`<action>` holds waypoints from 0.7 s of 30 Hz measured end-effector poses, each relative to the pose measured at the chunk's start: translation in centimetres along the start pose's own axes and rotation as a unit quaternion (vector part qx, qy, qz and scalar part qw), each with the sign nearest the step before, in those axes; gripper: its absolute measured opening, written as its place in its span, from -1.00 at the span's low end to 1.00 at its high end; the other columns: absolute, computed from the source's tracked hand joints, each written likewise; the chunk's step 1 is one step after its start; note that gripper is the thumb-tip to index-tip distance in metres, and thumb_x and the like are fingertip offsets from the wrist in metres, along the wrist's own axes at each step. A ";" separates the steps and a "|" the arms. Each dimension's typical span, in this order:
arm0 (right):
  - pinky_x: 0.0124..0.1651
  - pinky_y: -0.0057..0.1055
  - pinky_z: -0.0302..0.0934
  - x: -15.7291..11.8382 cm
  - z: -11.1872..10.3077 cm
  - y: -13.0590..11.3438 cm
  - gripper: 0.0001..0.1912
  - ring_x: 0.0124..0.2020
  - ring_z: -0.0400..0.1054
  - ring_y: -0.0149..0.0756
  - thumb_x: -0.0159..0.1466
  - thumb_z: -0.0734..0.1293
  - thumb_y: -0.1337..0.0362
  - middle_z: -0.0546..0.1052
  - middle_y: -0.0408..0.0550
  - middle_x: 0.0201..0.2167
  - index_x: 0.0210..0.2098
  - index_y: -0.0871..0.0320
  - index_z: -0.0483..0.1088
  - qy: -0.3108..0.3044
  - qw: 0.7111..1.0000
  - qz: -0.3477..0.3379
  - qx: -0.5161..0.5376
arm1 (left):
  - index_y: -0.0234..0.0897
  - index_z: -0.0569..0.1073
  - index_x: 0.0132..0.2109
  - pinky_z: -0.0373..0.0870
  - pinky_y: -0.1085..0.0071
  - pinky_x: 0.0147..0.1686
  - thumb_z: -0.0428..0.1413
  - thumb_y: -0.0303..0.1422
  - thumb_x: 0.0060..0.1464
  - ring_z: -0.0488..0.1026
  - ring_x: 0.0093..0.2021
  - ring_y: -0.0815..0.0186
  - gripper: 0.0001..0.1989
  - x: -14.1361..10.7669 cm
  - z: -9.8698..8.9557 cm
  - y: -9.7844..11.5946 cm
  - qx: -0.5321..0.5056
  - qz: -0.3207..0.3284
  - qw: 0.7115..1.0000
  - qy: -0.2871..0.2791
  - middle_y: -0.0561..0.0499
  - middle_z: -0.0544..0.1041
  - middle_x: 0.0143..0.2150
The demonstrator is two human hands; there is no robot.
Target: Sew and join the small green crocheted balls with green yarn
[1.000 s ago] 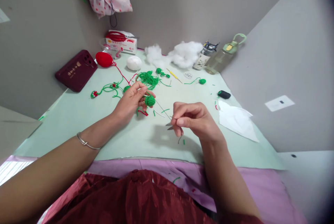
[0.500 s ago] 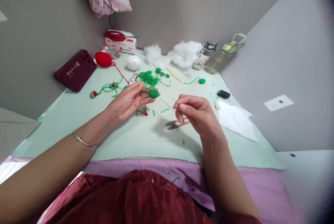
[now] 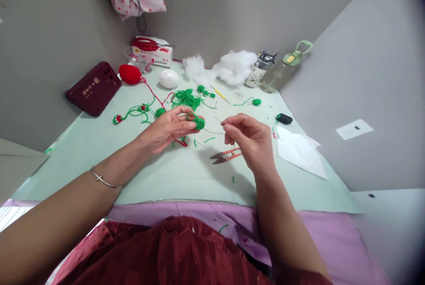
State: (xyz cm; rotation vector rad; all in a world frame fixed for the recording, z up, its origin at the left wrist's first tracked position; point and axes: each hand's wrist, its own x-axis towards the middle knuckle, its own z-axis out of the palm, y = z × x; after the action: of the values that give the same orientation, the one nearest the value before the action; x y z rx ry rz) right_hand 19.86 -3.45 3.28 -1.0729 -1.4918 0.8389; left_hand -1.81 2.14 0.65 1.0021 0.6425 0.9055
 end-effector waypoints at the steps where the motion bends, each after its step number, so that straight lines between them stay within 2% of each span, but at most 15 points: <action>1: -0.45 -0.42 0.26 -0.1 0.2 0.0 -0.94 -0.54 0.34 -0.46 0.26 0.44 0.28 0.46 -0.17 -0.44 -0.34 0.12 0.54 0.009 0.999 -0.020 -0.031 | -0.28 0.45 -0.15 0.43 0.22 0.12 0.36 -0.44 -0.03 0.55 -0.08 0.30 -0.69 0.0 0.0 0.0 0.005 -0.003 1.000 -0.003 -0.05 0.62 -0.05; 5: -0.39 -0.39 0.25 -0.3 0.8 0.1 -0.92 -0.43 0.32 -0.41 0.28 0.41 0.37 0.42 -0.13 -0.40 -0.33 0.10 0.56 0.027 0.977 -0.124 -0.172 | -0.27 0.44 -0.15 0.44 0.23 0.08 0.37 -0.38 -0.05 0.55 -0.12 0.30 -0.66 0.0 -0.1 -0.2 0.029 -0.011 1.000 -0.007 -0.04 0.61 -0.09; 8: -0.38 -0.38 0.22 -0.4 0.9 0.4 -0.90 -0.39 0.29 -0.39 0.28 0.40 0.39 0.40 -0.11 -0.39 -0.30 0.09 0.57 0.028 0.954 -0.176 -0.243 | -0.25 0.42 -0.16 0.47 0.26 -0.03 0.38 -0.33 -0.06 0.56 -0.14 0.27 -0.64 0.0 -0.2 -0.3 0.046 -0.021 0.999 -0.002 -0.03 0.60 -0.09; 13: -0.37 -0.38 0.21 -0.4 0.9 1.0 -0.88 -0.38 0.31 -0.38 0.31 0.37 0.39 0.39 -0.12 -0.41 -0.26 0.08 0.56 0.013 0.942 -0.194 -0.273 | -0.23 0.41 -0.14 0.47 0.34 -0.19 0.39 -0.29 -0.06 0.56 -0.14 0.25 -0.62 -0.1 -0.2 -0.3 0.062 -0.025 0.998 0.000 -0.04 0.58 -0.07; 21: -0.35 -0.38 0.22 -0.4 0.8 0.8 -0.86 -0.39 0.31 -0.37 0.33 0.33 0.39 0.38 -0.12 -0.43 -0.28 0.08 0.54 0.003 0.935 -0.198 -0.295 | -0.24 0.43 -0.17 0.43 0.40 -0.28 0.38 -0.26 -0.04 0.51 -0.19 0.31 -0.65 -0.1 0.0 -0.3 0.083 -0.025 0.996 0.003 -0.02 0.56 -0.16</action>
State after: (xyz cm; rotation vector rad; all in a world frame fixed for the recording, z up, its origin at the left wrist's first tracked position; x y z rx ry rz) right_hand 19.21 -3.51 2.23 -1.1318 -1.9299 0.0940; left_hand -1.81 1.99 0.39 1.1267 0.7542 0.8222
